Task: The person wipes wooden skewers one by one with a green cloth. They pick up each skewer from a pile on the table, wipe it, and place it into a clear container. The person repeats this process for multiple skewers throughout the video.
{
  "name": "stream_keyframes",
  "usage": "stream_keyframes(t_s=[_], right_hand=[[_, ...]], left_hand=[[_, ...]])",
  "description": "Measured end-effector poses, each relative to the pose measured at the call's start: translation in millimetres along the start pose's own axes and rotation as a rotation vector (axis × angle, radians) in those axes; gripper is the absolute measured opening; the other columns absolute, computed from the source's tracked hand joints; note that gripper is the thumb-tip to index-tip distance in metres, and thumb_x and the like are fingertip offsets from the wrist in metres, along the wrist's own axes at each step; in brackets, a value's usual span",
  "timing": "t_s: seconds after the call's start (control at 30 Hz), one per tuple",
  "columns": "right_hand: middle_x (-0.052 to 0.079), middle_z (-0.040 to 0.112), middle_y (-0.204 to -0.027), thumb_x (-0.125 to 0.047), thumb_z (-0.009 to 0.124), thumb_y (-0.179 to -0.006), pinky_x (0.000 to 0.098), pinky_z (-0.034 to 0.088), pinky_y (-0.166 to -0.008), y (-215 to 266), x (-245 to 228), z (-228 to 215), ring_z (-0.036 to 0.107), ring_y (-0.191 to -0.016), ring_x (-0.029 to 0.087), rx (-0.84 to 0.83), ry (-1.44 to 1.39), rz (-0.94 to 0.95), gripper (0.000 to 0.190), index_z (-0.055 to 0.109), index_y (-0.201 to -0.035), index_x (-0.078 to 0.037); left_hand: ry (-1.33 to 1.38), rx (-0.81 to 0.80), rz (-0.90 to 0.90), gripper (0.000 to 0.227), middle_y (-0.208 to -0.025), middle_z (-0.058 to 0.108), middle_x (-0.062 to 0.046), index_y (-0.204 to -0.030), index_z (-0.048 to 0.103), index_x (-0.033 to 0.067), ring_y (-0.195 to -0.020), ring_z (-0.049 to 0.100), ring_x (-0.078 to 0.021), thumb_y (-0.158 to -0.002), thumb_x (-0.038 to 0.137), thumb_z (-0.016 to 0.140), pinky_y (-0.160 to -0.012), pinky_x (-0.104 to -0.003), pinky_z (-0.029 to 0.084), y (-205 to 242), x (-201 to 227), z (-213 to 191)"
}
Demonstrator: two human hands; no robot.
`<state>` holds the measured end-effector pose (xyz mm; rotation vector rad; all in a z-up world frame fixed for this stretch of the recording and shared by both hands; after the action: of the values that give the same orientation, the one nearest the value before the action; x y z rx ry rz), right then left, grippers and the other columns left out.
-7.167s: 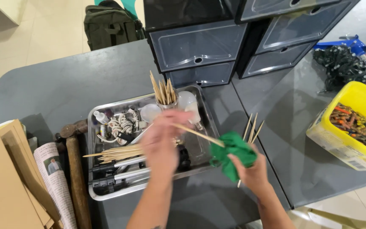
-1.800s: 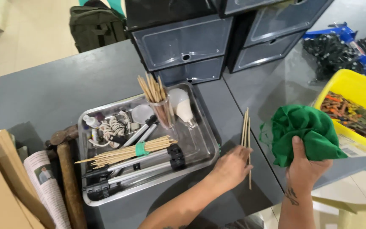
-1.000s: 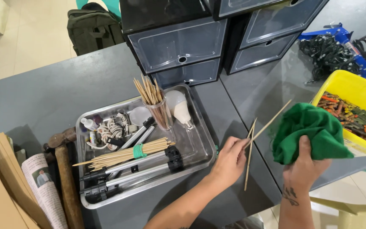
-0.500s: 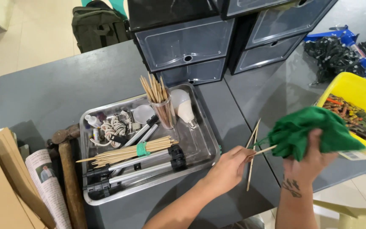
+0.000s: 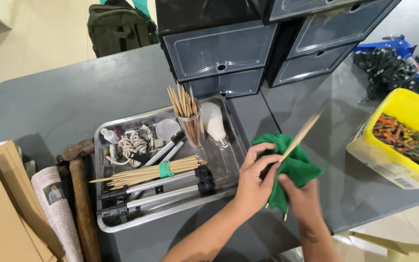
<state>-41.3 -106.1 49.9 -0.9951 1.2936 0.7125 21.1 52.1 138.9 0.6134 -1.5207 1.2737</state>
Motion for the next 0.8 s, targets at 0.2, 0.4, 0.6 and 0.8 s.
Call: stream_keyframes(t_s=[0.2,0.4,0.6,0.8], right_hand=[[0.0,0.07,-0.099,-0.007,0.074,-0.09,0.0243,0.054,-0.074,-3.6,-34.3,28.1,0.063,-0.088,0.007,-0.049,0.0,-0.017,0.025,0.067,-0.114,-0.002],[0.003,0.067,-0.107,-0.006,0.076,-0.093,0.0281,0.055,-0.075,3.7,-52.5,20.6,0.067,-0.092,0.011,0.045,0.112,-0.211,0.017,0.07,-0.109,-0.003],[0.007,0.064,-0.126,-0.001,0.076,-0.094,0.0354,0.05,-0.105,-1.9,-91.1,-14.4,0.061,-0.115,0.019,0.39,0.206,-0.414,0.043,0.059,-0.133,-0.002],[0.007,0.065,-0.126,0.002,0.072,-0.101,0.0326,0.051,-0.105,-11.8,-117.1,-16.4,0.061,-0.111,0.017,0.431,-0.126,-0.34,0.035,0.057,-0.133,0.001]], left_hand=[[-0.138,0.038,0.14,0.017,-0.135,0.062,-0.012,-0.111,0.071,0.0013,-0.121,0.064,-0.0217,-0.096,-0.005,0.072,-0.1,-0.032,0.052,-5.3,5.7,-21.2],[0.075,0.257,-0.043,0.015,-0.125,0.055,-0.006,-0.109,0.074,0.0041,-0.094,0.062,-0.0113,-0.095,0.0,0.069,-0.069,-0.024,0.051,-24.3,46.3,-64.4],[-0.126,0.323,0.201,0.011,-0.117,0.061,-0.005,-0.11,0.07,0.002,-0.106,0.064,-0.014,-0.102,-0.002,0.066,-0.09,-0.024,0.054,-25.0,58.4,-121.1],[-0.237,0.598,0.315,0.009,-0.113,0.066,-0.005,-0.111,0.069,0.0014,-0.104,0.065,-0.0142,-0.103,-0.002,0.068,-0.088,-0.024,0.052,-50.9,63.6,-165.2]])
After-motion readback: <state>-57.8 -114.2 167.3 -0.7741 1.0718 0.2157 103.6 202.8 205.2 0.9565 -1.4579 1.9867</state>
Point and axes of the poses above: each hand's wrist, its own y-axis away from the middle knuckle, its own z-axis out of the palm, x = y × z, the point moved 3 cm from there along -y, towards the middle knuckle
